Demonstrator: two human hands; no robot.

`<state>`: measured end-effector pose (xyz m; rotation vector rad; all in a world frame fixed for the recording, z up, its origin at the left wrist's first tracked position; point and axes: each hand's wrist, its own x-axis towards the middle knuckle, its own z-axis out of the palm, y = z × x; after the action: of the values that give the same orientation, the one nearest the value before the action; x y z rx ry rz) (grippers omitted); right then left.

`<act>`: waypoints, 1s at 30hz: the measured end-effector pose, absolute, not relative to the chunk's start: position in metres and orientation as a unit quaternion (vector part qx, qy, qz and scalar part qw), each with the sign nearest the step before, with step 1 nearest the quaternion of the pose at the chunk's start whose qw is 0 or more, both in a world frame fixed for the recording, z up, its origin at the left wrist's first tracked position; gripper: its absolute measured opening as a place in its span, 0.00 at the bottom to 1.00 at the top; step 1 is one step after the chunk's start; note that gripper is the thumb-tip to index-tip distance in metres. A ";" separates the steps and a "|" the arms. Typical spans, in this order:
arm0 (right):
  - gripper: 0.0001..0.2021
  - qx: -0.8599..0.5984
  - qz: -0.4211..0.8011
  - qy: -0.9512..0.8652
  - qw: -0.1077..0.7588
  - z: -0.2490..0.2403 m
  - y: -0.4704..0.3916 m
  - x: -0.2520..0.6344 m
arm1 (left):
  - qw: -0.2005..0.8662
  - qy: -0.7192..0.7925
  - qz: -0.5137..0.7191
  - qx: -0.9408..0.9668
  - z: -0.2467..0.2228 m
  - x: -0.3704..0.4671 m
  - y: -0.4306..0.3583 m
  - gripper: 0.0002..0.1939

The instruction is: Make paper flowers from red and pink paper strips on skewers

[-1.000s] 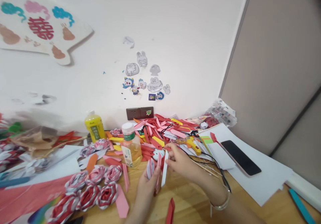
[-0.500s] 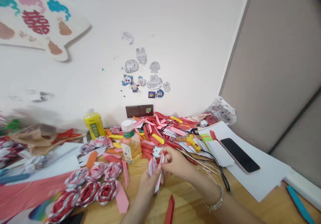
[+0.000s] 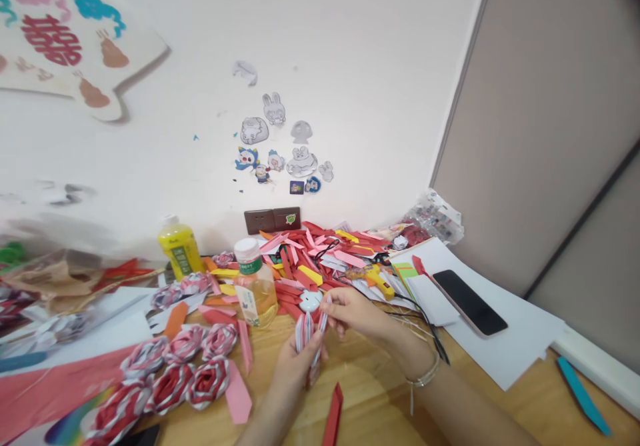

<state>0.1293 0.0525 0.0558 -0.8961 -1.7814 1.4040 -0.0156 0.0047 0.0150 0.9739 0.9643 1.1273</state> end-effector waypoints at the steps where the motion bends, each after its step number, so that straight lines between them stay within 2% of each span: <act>1: 0.18 -0.353 0.530 -0.689 0.346 0.056 0.053 0.130 | 0.623 0.426 0.495 0.430 0.015 -0.015 0.005 0.29; 7: 0.17 -0.385 0.476 -0.700 0.367 0.056 0.049 0.123 | 0.588 0.445 0.513 0.440 0.016 -0.016 0.005 0.28; 13: 0.18 -0.382 0.429 -0.728 0.375 0.057 0.044 0.117 | 0.608 0.435 0.501 0.435 0.015 -0.017 0.005 0.28; 22: 0.24 -0.281 0.585 -0.696 0.305 0.066 0.045 0.124 | 0.697 0.384 0.441 0.415 0.023 -0.018 -0.004 0.29; 30: 0.24 -0.304 0.596 -0.668 0.327 0.062 0.047 0.126 | 0.693 0.397 0.449 0.400 0.026 -0.019 -0.001 0.28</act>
<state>0.1258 0.0474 0.0618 -0.7964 -1.7491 1.5613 -0.0189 -0.0007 0.0255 0.8934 0.8877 1.0036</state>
